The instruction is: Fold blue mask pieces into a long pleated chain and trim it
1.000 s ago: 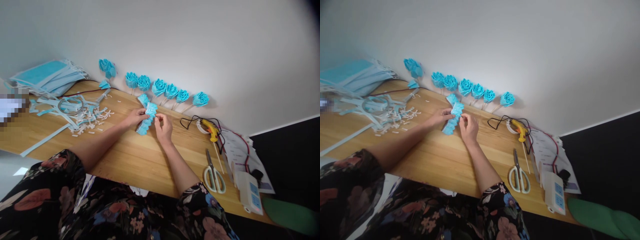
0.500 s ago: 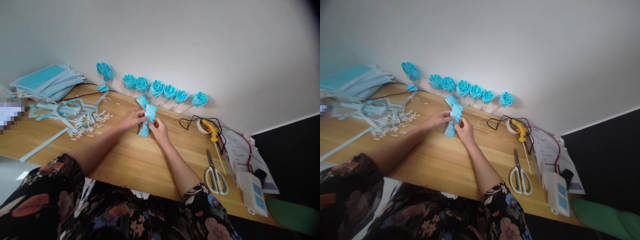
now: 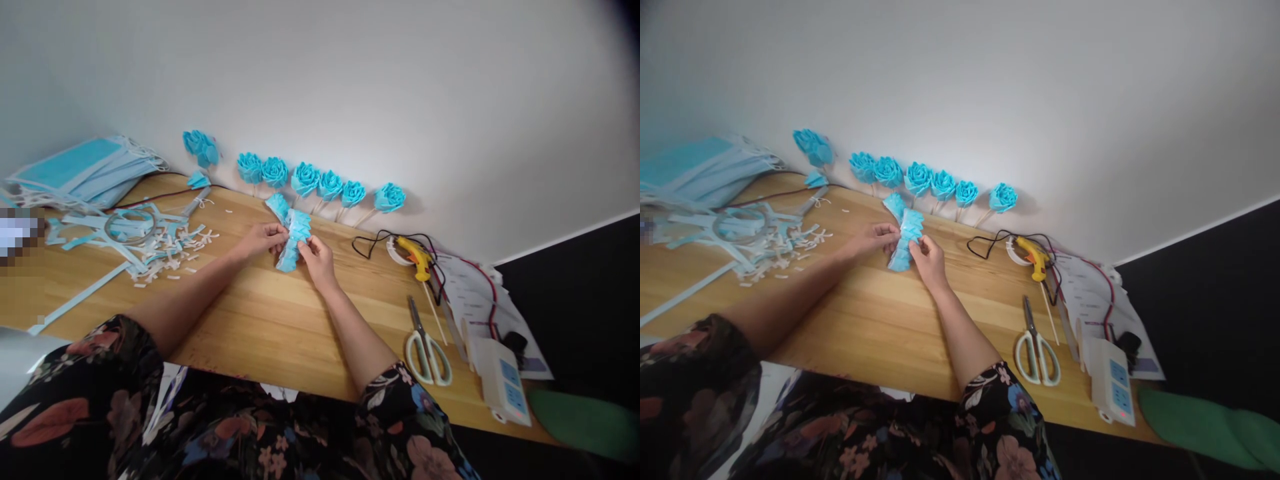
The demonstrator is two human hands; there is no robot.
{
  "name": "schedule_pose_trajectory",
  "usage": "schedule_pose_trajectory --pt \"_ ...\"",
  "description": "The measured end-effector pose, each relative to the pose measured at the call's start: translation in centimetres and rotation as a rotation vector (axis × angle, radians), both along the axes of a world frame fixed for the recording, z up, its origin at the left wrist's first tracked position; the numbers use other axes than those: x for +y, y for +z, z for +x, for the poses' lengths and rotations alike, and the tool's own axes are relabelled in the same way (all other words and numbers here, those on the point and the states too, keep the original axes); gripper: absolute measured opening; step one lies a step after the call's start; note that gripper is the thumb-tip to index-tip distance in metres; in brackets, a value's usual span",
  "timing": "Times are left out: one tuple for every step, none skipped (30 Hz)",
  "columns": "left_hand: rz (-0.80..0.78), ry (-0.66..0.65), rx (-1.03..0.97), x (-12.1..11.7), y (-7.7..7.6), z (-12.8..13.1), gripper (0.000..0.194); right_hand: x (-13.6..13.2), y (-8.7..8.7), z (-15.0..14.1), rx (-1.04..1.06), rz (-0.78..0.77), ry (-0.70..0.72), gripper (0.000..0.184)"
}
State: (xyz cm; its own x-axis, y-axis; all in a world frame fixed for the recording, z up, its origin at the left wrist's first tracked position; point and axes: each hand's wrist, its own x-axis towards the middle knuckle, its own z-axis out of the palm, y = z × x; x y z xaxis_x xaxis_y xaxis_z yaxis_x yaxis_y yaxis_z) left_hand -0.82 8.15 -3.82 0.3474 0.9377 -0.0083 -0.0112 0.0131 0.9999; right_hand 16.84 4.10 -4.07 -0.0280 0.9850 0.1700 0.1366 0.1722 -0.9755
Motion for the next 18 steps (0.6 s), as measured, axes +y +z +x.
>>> schedule_pose_trajectory --pt "0.005 0.000 0.002 0.0 0.0 0.0 0.037 0.0 0.0 0.0 0.018 -0.007 0.008 0.030" --pt "0.011 0.000 0.002 0.0 0.0 0.0 0.037 0.0 0.0 0.0 0.034 -0.010 0.014 0.031" --pt "0.013 -0.001 0.000 0.0 0.0 0.1 0.037 0.0 0.0 0.0 0.047 -0.009 0.018 0.031" --pt "0.015 -0.001 -0.004 0.0 0.0 0.1 0.037 0.0 -0.1 0.1 0.057 -0.007 0.018 0.031" --pt "0.016 0.000 -0.009 0.0 0.0 0.2 0.037 0.0 -0.2 0.1 0.063 -0.006 0.016 0.031" --pt "0.017 -0.003 -0.013 0.0 0.0 0.3 0.037 0.1 -0.3 0.1 0.063 -0.006 0.010 0.031" --pt "0.019 -0.009 -0.017 -0.1 0.0 0.3 0.037 0.1 -0.5 0.2 0.061 -0.008 0.002 0.031" --pt "0.021 -0.020 -0.020 -0.1 0.0 0.3 0.037 0.2 -0.6 0.2 0.053 -0.011 -0.007 0.032" --pt "0.026 -0.031 -0.022 -0.2 0.0 0.4 0.036 0.3 -0.8 0.3 0.041 -0.013 -0.015 0.032" --pt "0.032 -0.041 -0.025 -0.2 0.0 0.3 0.036 0.3 -0.9 0.3 0.028 -0.013 -0.022 0.033" --pt "0.037 -0.051 -0.026 -0.3 0.0 0.3 0.036 0.4 -1.0 0.3 0.016 -0.012 -0.029 0.033" --pt "0.041 -0.058 -0.028 -0.3 0.0 0.3 0.035 0.4 -1.1 0.3 0.004 -0.012 -0.035 0.033" --pt "0.043 -0.062 -0.028 -0.3 0.0 0.2 0.036 0.5 -1.1 0.3 -0.008 -0.012 -0.041 0.033" --pt "0.044 -0.064 -0.027 -0.3 -0.1 0.2 0.036 0.5 -1.1 0.3 -0.013 -0.011 -0.047 0.033" --pt "0.043 -0.062 -0.025 -0.3 -0.1 0.2 0.037 0.5 -1.1 0.3 -0.012 -0.008 -0.051 0.033" --pt "0.041 -0.056 -0.022 -0.3 -0.1 0.2 0.038 0.5 -1.1 0.3 -0.006 -0.001 -0.053 0.032" --pt "0.041 -0.053 -0.017 -0.2 -0.1 0.2 0.039 0.5 -1.0 0.3 0.002 0.008 -0.053 0.033" --pt "0.043 -0.052 -0.010 -0.2 -0.1 0.2 0.040 0.4 -0.9 0.2 0.011 0.018 -0.050 0.033"
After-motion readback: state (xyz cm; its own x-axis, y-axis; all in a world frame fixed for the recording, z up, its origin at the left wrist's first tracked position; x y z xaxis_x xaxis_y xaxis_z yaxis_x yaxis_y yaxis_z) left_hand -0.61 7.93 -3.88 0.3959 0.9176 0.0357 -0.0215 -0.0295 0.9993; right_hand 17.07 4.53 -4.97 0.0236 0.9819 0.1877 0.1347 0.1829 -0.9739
